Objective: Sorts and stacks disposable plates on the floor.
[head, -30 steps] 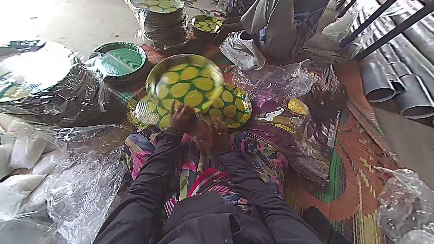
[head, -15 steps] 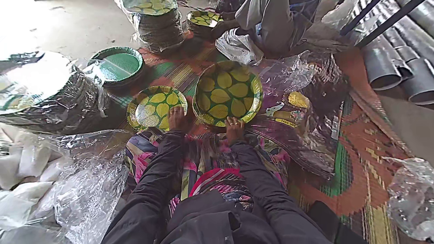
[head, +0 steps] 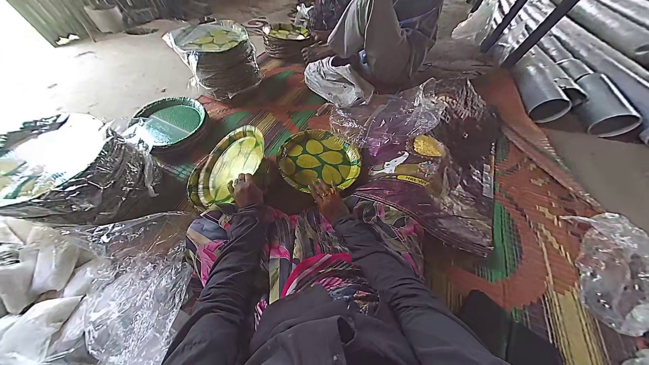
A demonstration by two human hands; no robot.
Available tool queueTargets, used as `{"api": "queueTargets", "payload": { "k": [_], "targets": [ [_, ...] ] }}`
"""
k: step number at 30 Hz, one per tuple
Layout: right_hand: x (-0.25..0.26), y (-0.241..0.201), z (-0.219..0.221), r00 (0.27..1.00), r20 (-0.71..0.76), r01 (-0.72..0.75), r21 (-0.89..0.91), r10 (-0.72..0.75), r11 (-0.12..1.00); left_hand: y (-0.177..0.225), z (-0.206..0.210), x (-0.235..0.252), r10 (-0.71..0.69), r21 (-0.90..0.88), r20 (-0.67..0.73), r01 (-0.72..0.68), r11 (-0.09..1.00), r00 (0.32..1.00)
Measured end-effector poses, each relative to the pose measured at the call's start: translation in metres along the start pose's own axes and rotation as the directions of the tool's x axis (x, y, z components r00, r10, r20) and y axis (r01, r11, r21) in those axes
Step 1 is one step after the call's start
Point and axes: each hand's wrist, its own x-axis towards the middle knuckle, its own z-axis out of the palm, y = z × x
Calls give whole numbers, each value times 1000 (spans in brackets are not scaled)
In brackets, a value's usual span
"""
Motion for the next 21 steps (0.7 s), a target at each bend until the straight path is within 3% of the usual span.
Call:
{"api": "queueTargets", "payload": {
  "k": [1,2,3,5,6,7,9,11,14,15,16,18,21],
  "targets": [
    [-3,-5,-2,993,-115,3,-4,-3,1000,-2,-3,-5,102,-51,-182,-113,992,978],
    [-6,-10,-7,973,-232,8,-6,-10,1000,-4,-1,-9,248,-84,-385,-302,950,889],
    [-7,-13,-12,923,-383,29,-33,-40,999,-6,0,-12,391,-79,-503,-491,868,771],
    [-6,-14,-34,820,-561,61,-107,-111,992,-1,0,-22,592,-31,-530,-711,702,607],
    [-4,-12,-46,785,-604,60,-148,-138,987,5,-2,-31,669,-11,-490,-771,637,559],
    [-3,-8,-56,794,-586,76,-168,-162,983,12,-1,-38,712,-27,-457,-808,589,534],
    [-6,3,-59,872,-450,142,-144,-193,979,18,8,-42,745,-66,-377,-819,570,550],
    [-13,15,-39,932,-342,100,-70,-118,993,21,21,-33,740,-71,-263,-777,625,619],
    [-13,23,-17,995,-8,-100,25,100,995,16,32,-15,470,-167,35,-459,873,882],
    [-10,21,-12,991,57,-127,51,124,991,11,34,-9,348,-189,121,-322,927,930],
    [-7,19,-7,994,22,-109,48,108,993,7,35,-4,258,-194,185,-222,956,948],
    [-1,10,-5,996,-69,-63,22,64,998,0,37,1,217,-161,283,-177,971,934],
    [6,-5,-5,999,-43,-9,20,10,1000,-1,51,-7,393,-175,325,-354,919,860]
  ]
}}
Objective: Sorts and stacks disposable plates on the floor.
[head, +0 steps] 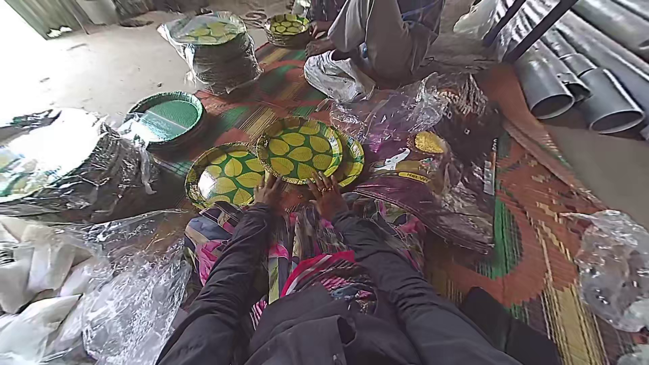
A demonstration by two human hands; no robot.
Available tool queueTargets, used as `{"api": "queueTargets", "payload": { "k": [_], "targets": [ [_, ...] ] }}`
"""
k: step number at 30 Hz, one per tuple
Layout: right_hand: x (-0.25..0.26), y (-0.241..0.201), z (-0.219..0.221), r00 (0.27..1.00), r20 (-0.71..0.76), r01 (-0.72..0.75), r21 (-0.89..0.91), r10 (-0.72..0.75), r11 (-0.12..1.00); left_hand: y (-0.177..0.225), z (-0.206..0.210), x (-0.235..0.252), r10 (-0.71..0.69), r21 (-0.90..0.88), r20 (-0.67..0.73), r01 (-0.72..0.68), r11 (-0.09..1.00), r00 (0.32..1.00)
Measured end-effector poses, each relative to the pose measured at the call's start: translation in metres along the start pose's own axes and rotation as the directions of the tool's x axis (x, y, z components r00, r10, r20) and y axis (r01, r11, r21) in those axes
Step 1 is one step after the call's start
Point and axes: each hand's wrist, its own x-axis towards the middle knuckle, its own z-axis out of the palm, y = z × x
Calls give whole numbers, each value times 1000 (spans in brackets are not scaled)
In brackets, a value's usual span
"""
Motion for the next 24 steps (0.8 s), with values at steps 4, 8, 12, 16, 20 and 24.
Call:
{"api": "queueTargets", "payload": {
  "k": [4,8,12,16,20,24],
  "targets": [
    [18,2,-5,922,351,-194,55,163,979,18,11,4,146,-50,187,-139,989,971],
    [17,7,8,910,345,-248,11,229,969,22,7,-2,174,-72,206,-163,984,963],
    [14,6,9,880,293,-376,-48,373,925,26,-5,-4,-120,-69,-101,114,991,988],
    [8,8,13,880,246,-410,-41,407,911,9,-12,3,-539,55,13,538,841,842],
    [0,6,14,932,137,-343,38,335,939,19,-14,1,-613,105,180,604,790,770],
    [-1,1,6,928,166,-348,72,333,935,23,-26,-7,-579,42,149,580,814,802]
  ]
}}
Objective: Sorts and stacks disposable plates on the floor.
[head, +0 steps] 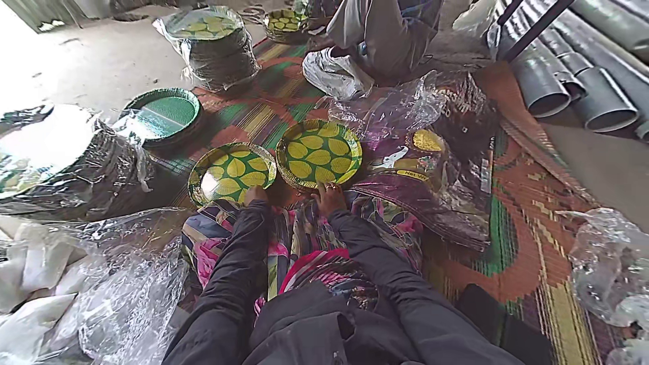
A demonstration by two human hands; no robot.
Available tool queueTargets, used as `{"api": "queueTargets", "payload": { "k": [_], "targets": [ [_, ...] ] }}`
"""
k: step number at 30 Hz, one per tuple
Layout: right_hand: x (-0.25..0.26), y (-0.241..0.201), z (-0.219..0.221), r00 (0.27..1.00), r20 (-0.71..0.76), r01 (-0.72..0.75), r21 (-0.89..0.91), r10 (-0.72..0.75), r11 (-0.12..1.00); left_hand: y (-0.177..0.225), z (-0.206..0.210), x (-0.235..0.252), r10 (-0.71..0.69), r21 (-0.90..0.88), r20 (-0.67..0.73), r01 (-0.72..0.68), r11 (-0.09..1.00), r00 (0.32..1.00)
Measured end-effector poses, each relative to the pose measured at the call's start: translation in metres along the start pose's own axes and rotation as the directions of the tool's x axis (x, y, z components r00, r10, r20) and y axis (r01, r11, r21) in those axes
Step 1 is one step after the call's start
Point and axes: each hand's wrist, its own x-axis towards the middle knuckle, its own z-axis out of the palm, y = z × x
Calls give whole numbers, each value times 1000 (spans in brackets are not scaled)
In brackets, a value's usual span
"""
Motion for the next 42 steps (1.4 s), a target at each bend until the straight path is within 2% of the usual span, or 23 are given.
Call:
{"api": "queueTargets", "payload": {
  "k": [6,10,15,17,21,22,25,27,30,35,39,42],
  "targets": [
    [2,1,0,998,68,0,-17,1,1000,-8,-13,6,33,-7,-176,-35,999,984],
    [3,4,2,998,61,29,-53,-25,998,-8,-8,11,81,-35,-178,-88,995,981],
    [3,4,0,997,81,23,-68,-18,997,-14,-13,17,42,-218,-210,-89,972,977],
    [4,3,1,995,95,20,-70,-14,997,-21,-7,27,62,-141,-195,-90,986,979],
    [3,2,-2,996,94,20,-59,-15,998,-8,5,22,48,91,65,-53,994,997],
    [3,3,-2,996,84,24,-62,-19,998,-1,6,13,31,134,84,-42,990,996],
    [3,3,0,996,82,22,-61,-17,998,10,8,-2,61,205,72,-75,976,995],
    [3,3,0,996,86,19,-59,-14,998,11,7,-3,77,192,69,-89,977,995],
    [2,3,-1,997,81,22,-60,-17,998,10,2,-2,63,133,48,-69,989,997],
    [3,3,0,996,81,25,-54,-20,998,10,-4,-6,51,198,-45,-41,979,998],
    [3,4,1,997,81,18,-52,-13,998,-3,-6,11,22,105,-34,-18,994,999],
    [3,3,-2,995,104,11,-25,-8,1000,-18,-15,20,26,-77,-22,-28,997,999]
  ]
}}
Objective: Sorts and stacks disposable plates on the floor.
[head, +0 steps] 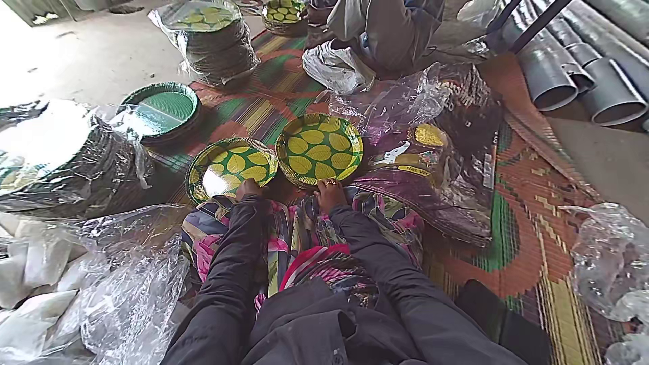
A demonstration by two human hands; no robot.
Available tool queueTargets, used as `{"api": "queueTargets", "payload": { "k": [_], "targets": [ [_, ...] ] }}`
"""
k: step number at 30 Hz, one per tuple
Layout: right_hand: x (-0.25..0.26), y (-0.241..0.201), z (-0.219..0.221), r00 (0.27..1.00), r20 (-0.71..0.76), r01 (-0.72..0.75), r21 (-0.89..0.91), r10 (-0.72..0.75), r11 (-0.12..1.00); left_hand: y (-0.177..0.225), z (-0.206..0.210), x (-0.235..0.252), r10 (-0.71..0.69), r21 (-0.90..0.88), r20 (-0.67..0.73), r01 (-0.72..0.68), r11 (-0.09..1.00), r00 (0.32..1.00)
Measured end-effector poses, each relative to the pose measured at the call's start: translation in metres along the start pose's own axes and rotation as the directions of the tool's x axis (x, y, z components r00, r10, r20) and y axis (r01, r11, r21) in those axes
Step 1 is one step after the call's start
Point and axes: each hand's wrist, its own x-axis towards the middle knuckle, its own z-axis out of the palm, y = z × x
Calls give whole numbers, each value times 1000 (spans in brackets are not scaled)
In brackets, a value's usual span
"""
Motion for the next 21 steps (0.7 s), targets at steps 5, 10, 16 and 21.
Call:
{"api": "queueTargets", "payload": {
  "k": [5,10,16,21],
  "targets": [
    [-1,-1,-2,1000,6,0,4,0,1000,-5,0,8,-15,-163,-113,-3,987,993],
    [-2,-3,-2,1000,13,-2,15,1,1000,8,-11,-11,-71,-217,-360,-9,976,930],
    [-3,-3,-3,1000,17,-6,15,6,1000,6,-17,-16,-11,-213,-437,-92,973,899],
    [-1,-3,-4,999,39,-17,2,17,1000,6,-10,-10,67,-61,-441,-104,993,895]
  ]
}}
